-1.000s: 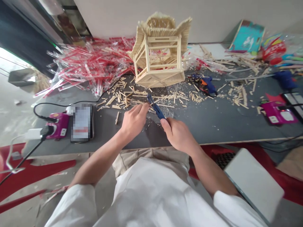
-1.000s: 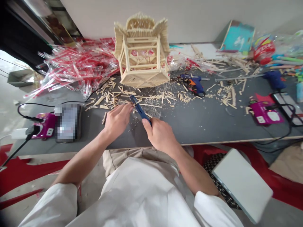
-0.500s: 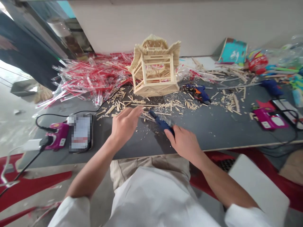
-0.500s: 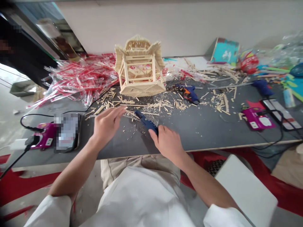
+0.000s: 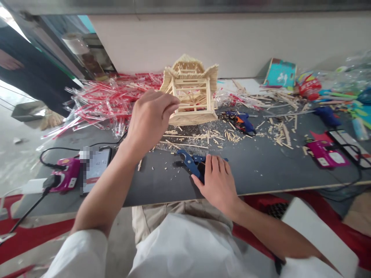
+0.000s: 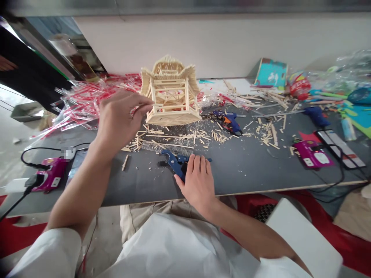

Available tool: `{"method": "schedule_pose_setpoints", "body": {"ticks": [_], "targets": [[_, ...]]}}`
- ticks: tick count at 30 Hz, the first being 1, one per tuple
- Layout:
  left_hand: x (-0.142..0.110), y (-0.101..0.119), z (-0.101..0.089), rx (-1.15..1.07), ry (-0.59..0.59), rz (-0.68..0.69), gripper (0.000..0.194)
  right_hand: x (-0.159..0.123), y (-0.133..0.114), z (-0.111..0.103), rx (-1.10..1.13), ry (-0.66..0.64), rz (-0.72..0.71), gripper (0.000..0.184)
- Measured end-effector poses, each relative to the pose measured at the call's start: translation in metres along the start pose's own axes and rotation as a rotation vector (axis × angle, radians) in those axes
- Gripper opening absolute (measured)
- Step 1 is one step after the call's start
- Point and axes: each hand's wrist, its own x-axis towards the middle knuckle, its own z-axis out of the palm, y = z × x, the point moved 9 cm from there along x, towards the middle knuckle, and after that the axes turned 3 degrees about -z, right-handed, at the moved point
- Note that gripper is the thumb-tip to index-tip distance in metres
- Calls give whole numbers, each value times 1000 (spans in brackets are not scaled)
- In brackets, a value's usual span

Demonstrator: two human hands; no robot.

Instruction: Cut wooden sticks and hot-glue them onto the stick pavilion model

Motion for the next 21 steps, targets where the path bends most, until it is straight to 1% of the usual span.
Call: {"method": "schedule_pose_setpoints", "body": {"ticks": [1, 2, 3, 4, 5, 6, 7, 8, 9, 10, 11, 13, 16, 18, 21], "targets": [[9, -1, 0, 10, 19, 2, 16, 3, 0, -4, 11, 1, -25, 80], [16, -2, 2, 27, 39, -3, 14, 6, 2, -11, 36, 3, -58, 74], [23, -3, 5, 41, 46, -12, 13, 12, 4, -21, 74, 10, -101, 64], [28, -4, 9, 47, 48, -19, 12, 18, 7, -35, 129, 37, -149, 51], [32, -5, 13, 47, 41, -22, 12, 27, 14, -53, 196, 77, -182, 40], [35, -5, 19, 41, 30, -21, 12, 36, 22, -74, 269, 145, -211, 31], [37, -5, 23, 32, 20, -15, 12, 47, 34, -98, 327, 237, -206, 24], [39, -5, 28, 22, 9, -6, 11, 59, 45, -120, 368, 332, -212, 21], [39, -4, 32, 13, 0, 5, 10, 72, 57, -139, 396, 401, -201, 20], [40, -4, 35, 5, -5, 16, 9, 85, 66, -153, 424, 445, -191, 18], [40, -4, 37, -1, -10, 30, 9, 100, 75, -162, 448, 463, -174, 18], [40, -4, 40, -15, -9, 52, 12, 130, 85, -167, 498, 430, -156, 19], [39, -7, 43, -37, 13, 69, 16, 166, 86, -157, 532, 360, -175, 17], [39, -9, 47, -49, 26, 67, 17, 179, 82, -147, 534, 327, -214, 12], [40, -9, 53, -60, 26, 61, 17, 188, 76, -135, 531, 294, -263, 15]]}}
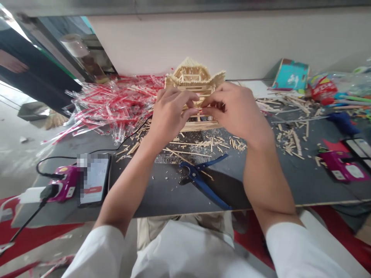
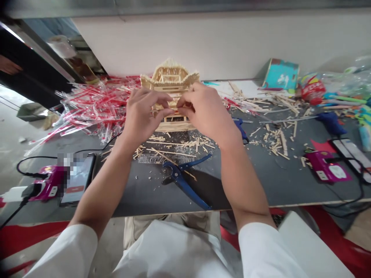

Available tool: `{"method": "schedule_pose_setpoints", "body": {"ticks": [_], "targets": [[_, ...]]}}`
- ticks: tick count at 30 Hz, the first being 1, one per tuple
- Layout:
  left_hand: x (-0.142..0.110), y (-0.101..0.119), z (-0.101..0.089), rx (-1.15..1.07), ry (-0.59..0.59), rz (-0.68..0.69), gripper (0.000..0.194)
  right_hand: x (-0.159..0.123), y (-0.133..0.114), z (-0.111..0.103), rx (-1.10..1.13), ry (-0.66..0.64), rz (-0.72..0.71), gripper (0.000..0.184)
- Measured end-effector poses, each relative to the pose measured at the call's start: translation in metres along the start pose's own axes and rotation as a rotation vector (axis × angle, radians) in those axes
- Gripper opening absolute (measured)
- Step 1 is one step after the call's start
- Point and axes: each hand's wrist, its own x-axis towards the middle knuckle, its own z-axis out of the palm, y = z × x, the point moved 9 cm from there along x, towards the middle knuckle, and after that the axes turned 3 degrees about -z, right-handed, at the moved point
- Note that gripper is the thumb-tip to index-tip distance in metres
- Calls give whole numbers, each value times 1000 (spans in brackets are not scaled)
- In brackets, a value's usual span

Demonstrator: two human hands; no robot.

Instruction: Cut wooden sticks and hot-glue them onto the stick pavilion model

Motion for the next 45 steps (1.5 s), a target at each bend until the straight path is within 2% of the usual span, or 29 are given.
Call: {"method": "schedule_pose_setpoints", "body": {"ticks": [3, 5, 8, 10, 13, 18, 22, 28, 32, 34, 39, 45], "targets": [[3, -1, -3, -11, -9, -8, 13, -1, 1, 3, 7, -7, -4, 12], [5, -5, -14, -23, -8, -26, 10, -2, 1, 1, 14, 2, 6, 10], [6, -19, -31, -47, -50, -83, 13, -5, 1, -3, -1, 9, 25, 11], [5, -29, -38, -44, -105, -119, 13, -6, 0, -4, -35, 7, 29, 14], [4, -38, -44, -36, -123, -147, 15, -8, -3, -6, -91, 12, 21, 20], [3, -36, -37, -65, -164, -149, 17, -9, -8, -8, -168, 4, 24, 12], [4, -30, -32, -65, -188, -133, 17, -7, -4, -3, -125, -21, 35, 15], [4, -25, -28, -57, -178, -68, 14, -7, -1, -3, -89, 14, 14, 19], [3, -26, -25, -26, -215, -103, 20, -6, 0, -8, -67, -11, 40, 11], [3, -25, -25, -26, -215, -117, 21, -7, 3, -13, -60, -24, 71, 8], [4, -24, -27, -23, -203, -120, 21, -13, 14, -26, -47, -17, 99, 14], [4, -31, -32, -8, -172, -90, 20, -12, 24, -21, 10, -35, 127, 19]]}}
